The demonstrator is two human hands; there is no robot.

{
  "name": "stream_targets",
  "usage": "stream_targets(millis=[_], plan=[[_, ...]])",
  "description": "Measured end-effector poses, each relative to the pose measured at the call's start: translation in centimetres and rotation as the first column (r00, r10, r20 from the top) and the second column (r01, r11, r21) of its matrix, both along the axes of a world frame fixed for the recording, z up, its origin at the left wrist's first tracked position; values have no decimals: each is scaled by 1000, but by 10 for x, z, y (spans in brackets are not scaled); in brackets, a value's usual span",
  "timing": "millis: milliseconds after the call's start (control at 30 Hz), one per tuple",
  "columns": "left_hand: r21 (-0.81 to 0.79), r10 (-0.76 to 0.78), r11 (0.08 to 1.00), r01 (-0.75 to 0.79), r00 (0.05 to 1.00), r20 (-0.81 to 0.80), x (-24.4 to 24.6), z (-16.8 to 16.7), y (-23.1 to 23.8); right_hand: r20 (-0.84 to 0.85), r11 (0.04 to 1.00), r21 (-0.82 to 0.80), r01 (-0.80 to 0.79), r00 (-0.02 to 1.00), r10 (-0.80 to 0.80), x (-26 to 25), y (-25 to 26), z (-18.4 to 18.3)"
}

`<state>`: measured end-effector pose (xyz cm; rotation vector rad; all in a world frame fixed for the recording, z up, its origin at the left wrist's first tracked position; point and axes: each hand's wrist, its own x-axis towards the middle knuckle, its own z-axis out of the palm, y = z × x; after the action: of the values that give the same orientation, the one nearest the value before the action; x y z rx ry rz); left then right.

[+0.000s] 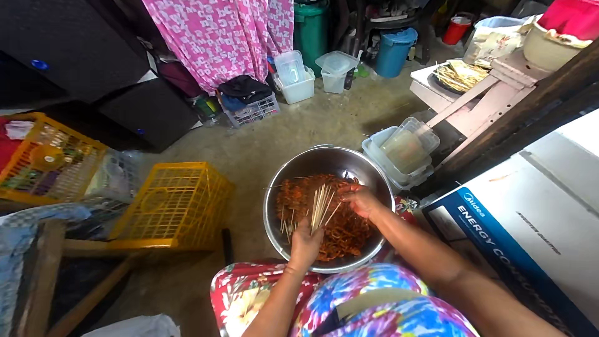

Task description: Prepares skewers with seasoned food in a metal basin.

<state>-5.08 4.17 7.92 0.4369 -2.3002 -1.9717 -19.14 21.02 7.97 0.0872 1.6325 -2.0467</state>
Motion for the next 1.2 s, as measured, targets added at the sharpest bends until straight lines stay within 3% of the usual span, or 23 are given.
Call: stream_targets(millis=[333, 833, 1033, 1200], plan=[[-20, 26, 999, -26, 1000, -14, 0, -1, 2, 0, 999, 17, 44, 999, -44, 0, -3, -4], [-93, 28, 995, -30, 999, -23, 0, -2, 2, 161, 999, -14, 36, 986, -34, 16, -15, 4], [-102, 31, 994, -33, 999, -26, 0, -1, 3, 257, 993, -107, 42, 966, -13, 16, -13, 8], [-105, 29, 994, -32, 999, -26, -1, -2, 2, 264, 992, -101, -76, 959, 101, 24, -17, 8]])
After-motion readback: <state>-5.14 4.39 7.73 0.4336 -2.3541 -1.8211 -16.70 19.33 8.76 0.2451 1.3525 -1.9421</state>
